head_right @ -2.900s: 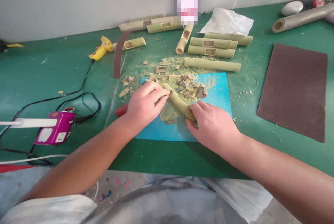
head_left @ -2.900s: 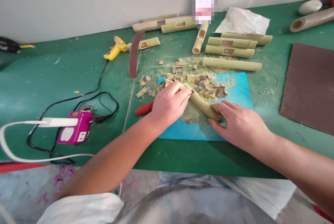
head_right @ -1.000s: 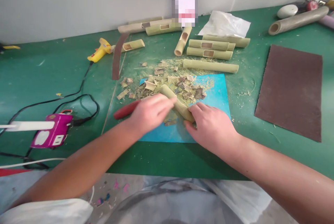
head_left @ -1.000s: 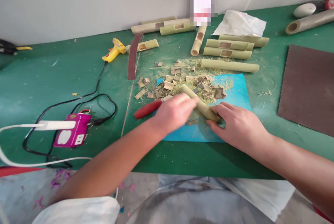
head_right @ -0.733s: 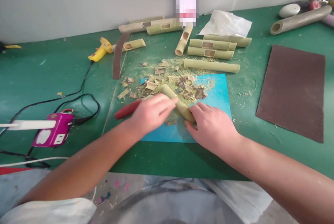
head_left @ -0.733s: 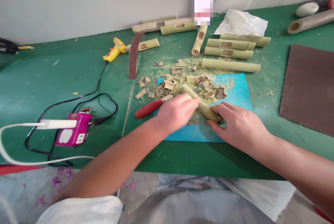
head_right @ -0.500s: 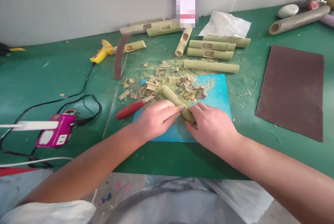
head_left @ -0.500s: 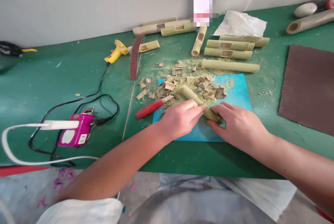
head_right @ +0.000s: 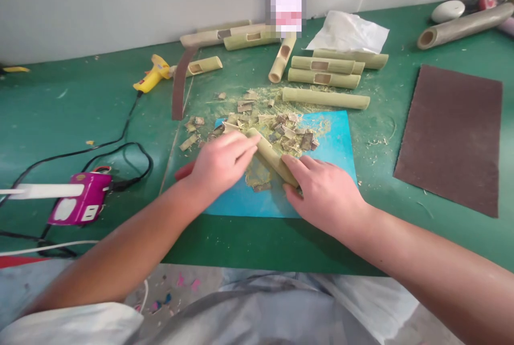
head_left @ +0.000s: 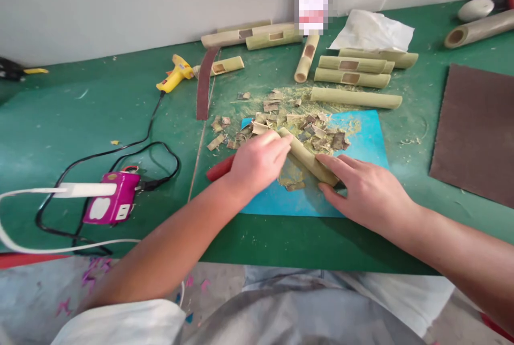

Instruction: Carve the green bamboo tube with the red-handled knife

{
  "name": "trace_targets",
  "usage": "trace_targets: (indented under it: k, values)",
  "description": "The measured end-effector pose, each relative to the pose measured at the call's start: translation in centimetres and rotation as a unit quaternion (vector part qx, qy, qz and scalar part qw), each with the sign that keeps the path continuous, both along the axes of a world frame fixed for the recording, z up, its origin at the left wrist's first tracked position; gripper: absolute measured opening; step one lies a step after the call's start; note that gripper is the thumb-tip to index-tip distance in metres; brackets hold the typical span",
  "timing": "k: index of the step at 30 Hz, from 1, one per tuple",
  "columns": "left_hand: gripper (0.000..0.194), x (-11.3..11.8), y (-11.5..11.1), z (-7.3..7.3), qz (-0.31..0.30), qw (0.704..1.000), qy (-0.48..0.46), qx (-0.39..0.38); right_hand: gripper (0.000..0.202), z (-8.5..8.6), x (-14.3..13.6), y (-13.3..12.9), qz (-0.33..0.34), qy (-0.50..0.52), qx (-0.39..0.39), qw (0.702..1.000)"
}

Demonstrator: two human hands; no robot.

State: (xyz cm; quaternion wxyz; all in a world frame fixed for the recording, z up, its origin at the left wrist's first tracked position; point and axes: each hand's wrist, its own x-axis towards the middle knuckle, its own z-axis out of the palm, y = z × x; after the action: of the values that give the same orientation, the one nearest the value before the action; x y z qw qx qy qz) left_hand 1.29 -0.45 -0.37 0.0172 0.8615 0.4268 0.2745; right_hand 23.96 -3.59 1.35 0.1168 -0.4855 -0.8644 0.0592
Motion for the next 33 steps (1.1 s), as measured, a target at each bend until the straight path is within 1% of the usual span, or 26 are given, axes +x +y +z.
trace_targets:
  k: [3, 4, 5, 7, 8, 9, 11, 13, 14, 16, 17, 18, 20, 21, 22, 23, 25, 26, 27, 29, 30, 31, 32, 33]
  values:
    - [0.029, -0.04, 0.15, -0.09, -0.078, 0.997, 0.018, 0.002, 0.04, 0.0, 0.01, 0.02, 0.008, 0.003, 0.001, 1.0]
    - [0.028, -0.11, 0.31, -0.13, -0.083, 0.996, 0.029, 0.007, 0.04, -0.01, 0.01, 0.03, 0.008, 0.004, 0.0, 1.0]
    - [0.027, -0.21, 0.5, -0.16, -0.069, 0.997, 0.031, 0.022, 0.039, -0.03, 0.0, 0.03, 0.006, 0.004, 0.0, 1.0]
    - [0.026, -0.38, 0.81, -0.16, 0.003, 0.998, 0.029, 0.053, 0.038, -0.07, -0.02, 0.02, 0.005, 0.003, 0.002, 1.0]
    - [0.026, -0.39, 0.81, -0.15, 0.019, 0.997, 0.028, 0.063, 0.038, -0.09, -0.02, 0.02, 0.005, 0.002, 0.002, 1.0]
    - [0.027, -0.32, 0.71, -0.11, 0.011, 0.998, 0.03, 0.063, 0.038, -0.11, -0.02, 0.02, 0.007, 0.002, 0.001, 1.0]
    - [0.029, -0.07, 0.3, -0.03, -0.06, 0.997, 0.041, 0.026, 0.04, -0.12, -0.02, 0.03, 0.01, 0.003, -0.006, 1.0]
    - [0.028, 0.11, 0.03, 0.05, -0.076, 0.996, 0.045, 0.011, 0.041, -0.12, 0.0, 0.04, 0.008, 0.008, -0.01, 1.0]
    - [0.026, 0.11, 0.04, 0.08, -0.069, 0.997, 0.04, 0.022, 0.041, -0.11, 0.0, 0.04, 0.005, 0.009, -0.009, 1.0]
    - [0.024, -0.01, 0.21, 0.1, -0.001, 0.999, 0.02, 0.044, 0.04, -0.09, -0.01, 0.0, 0.003, 0.012, -0.006, 1.0]
    - [0.024, -0.07, 0.29, 0.1, 0.011, 0.999, 0.01, 0.052, 0.041, -0.09, -0.03, -0.03, 0.004, 0.012, -0.005, 1.0]
    - [0.024, -0.11, 0.32, 0.07, 0.002, 0.999, 0.005, 0.046, 0.041, -0.09, -0.04, -0.07, 0.006, 0.011, -0.005, 1.0]
    - [0.027, -0.18, 0.31, -0.01, -0.059, 0.998, 0.01, 0.012, 0.043, -0.12, -0.05, -0.11, 0.009, 0.01, -0.009, 1.0]
    - [0.028, -0.23, 0.32, -0.05, -0.078, 0.997, 0.016, -0.003, 0.043, -0.14, -0.04, -0.13, 0.009, 0.011, -0.009, 1.0]
    - [0.028, -0.3, 0.38, -0.09, -0.076, 0.997, 0.022, -0.001, 0.043, -0.16, -0.03, -0.13, 0.008, 0.013, -0.008, 1.0]
    - [0.027, -0.39, 0.46, -0.11, -0.054, 0.998, 0.025, 0.012, 0.043, -0.19, -0.01, -0.12, 0.005, 0.015, -0.006, 1.0]
    - [0.026, -0.5, 0.61, -0.1, 0.01, 0.999, 0.025, 0.041, 0.043, -0.21, 0.01, -0.1, 0.001, 0.015, -0.004, 1.0]
    - [0.025, -0.49, 0.6, -0.08, 0.023, 0.998, 0.021, 0.054, 0.043, -0.2, 0.0, -0.09, 0.001, 0.013, -0.007, 1.0]
    - [0.026, -0.42, 0.52, -0.05, 0.011, 0.998, 0.021, 0.055, 0.044, -0.18, -0.01, -0.08, 0.002, 0.01, -0.012, 1.0]
    - [0.028, -0.25, 0.24, -0.02, -0.055, 0.997, 0.026, 0.037, 0.045, -0.08, -0.07, -0.09, 0.003, 0.006, -0.025, 1.0]
    - [0.028, -0.2, 0.13, -0.03, -0.073, 0.997, 0.029, 0.028, 0.045, -0.01, -0.1, -0.1, 0.001, 0.005, -0.031, 1.0]
    - [0.027, -0.19, 0.09, -0.04, -0.075, 0.996, 0.031, 0.032, 0.044, 0.07, -0.13, -0.12, -0.002, 0.004, -0.035, 0.999]
    - [0.027, -0.24, 0.12, -0.07, -0.052, 0.997, 0.028, 0.039, 0.043, 0.13, -0.15, -0.14, -0.006, 0.003, -0.037, 0.999]
    - [0.026, -0.3, 0.17, -0.09, -0.015, 0.998, 0.016, 0.051, 0.043, 0.19, -0.16, -0.16, -0.01, 0.001, -0.038, 0.999]
